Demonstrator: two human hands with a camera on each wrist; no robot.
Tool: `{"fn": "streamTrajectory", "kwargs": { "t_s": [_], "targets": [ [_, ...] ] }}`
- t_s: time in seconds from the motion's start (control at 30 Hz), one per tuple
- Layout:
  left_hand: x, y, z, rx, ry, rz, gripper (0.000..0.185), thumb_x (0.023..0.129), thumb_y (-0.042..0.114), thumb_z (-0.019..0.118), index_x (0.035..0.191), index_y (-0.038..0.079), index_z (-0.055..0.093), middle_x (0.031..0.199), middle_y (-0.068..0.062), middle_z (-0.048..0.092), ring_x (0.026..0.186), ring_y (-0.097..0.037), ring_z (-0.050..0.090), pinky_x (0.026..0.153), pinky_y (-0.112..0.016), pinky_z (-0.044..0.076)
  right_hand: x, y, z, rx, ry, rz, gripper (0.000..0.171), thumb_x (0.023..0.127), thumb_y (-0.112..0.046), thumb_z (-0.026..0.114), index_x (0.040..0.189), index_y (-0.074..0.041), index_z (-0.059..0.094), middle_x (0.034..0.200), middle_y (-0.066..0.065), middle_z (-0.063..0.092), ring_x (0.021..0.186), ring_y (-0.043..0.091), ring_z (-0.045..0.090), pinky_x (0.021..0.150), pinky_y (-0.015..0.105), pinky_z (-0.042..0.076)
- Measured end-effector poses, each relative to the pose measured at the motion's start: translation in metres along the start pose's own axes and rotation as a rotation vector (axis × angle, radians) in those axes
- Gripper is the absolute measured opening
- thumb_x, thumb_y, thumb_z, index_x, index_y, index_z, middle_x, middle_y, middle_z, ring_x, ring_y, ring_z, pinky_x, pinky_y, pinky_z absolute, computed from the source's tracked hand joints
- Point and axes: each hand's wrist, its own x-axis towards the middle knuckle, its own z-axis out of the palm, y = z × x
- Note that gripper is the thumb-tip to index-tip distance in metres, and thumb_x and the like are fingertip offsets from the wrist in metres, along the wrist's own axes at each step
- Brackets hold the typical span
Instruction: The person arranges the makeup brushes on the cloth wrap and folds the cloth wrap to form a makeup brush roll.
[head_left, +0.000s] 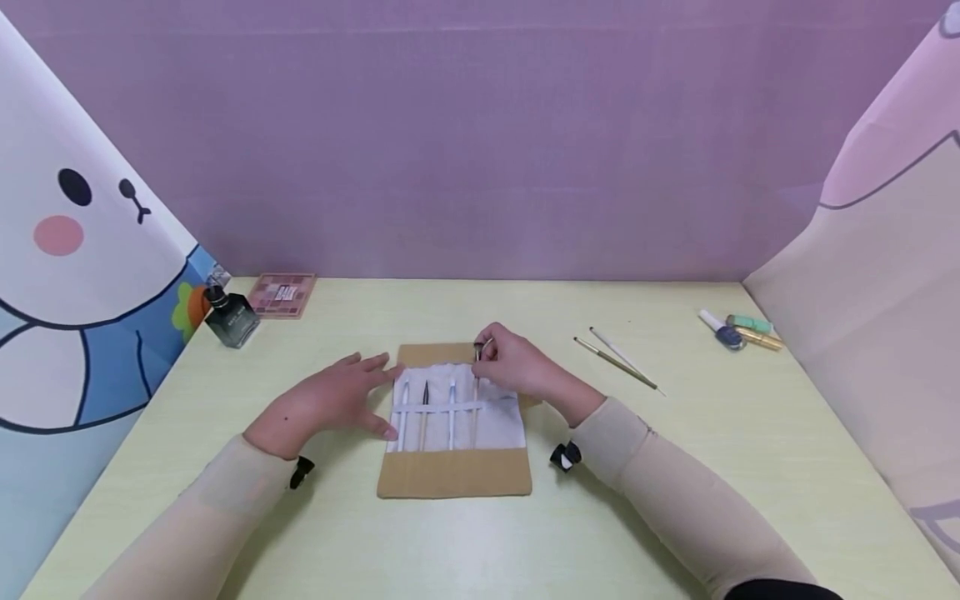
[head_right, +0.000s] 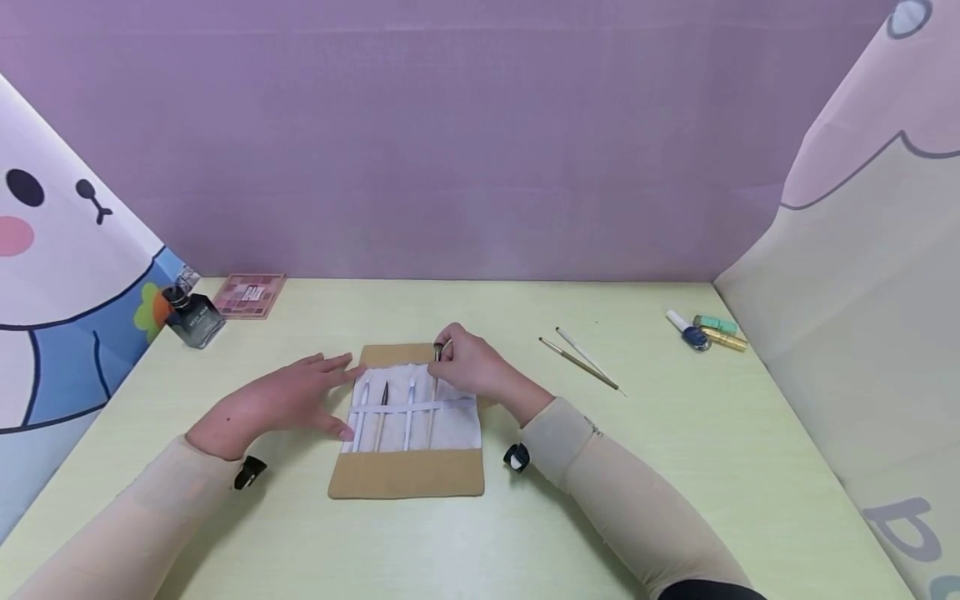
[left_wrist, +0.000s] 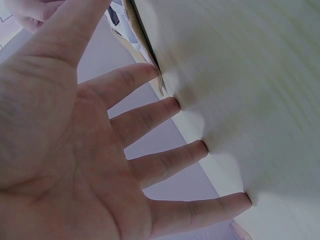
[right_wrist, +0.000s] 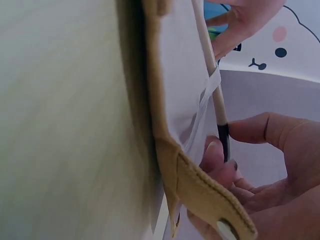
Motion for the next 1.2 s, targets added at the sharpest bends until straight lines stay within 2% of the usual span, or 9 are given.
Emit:
{"fn": "streamTrajectory", "kwargs": {
  "t_s": [0.6, 0.83, 1.2],
  "targets": [
    [0.001, -0.001, 0.0, -0.008, 0.0, 0.003, 0.111, 0.076, 0.062, 0.089, 0.165, 0.017, 0.042, 0.174, -0.024, 0.032, 0.155, -0.064, 0.029, 0.12, -0.076, 0.038, -0.005, -0.004, 0.009, -0.236, -0.047, -0.002, 0.03, 0.099, -0.021, 0.071, 0.123, -0.005, 0.063, 0.096, 0.004, 0.065, 0.084, 0.016, 0.058, 0.073, 0.026, 0.05],
    [0.001, -0.001, -0.001, -0.021, 0.004, 0.006, 0.111, 0.076, 0.06, 0.091, 0.165, 0.016, 0.042, 0.174, -0.025, 0.033, 0.155, -0.064, 0.029, 0.12, -0.076, 0.038, -0.008, -0.008, 0.012, -0.249, -0.092, 0.028, 0.029, 0.1, -0.021, 0.072, 0.123, -0.006, 0.064, 0.096, 0.003, 0.066, 0.085, 0.015, 0.059, 0.074, 0.027, 0.051],
    [0.0, 0.001, -0.002, -0.028, -0.005, -0.002, 0.11, 0.076, 0.059, 0.091, 0.165, 0.016, 0.042, 0.174, -0.025, 0.032, 0.156, -0.064, 0.028, 0.121, -0.076, 0.037, -0.011, -0.009, 0.014, -0.29, -0.117, 0.021, 0.032, 0.099, -0.023, 0.072, 0.124, -0.005, 0.063, 0.098, 0.003, 0.068, 0.087, 0.015, 0.061, 0.079, 0.029, 0.054]
  ]
}}
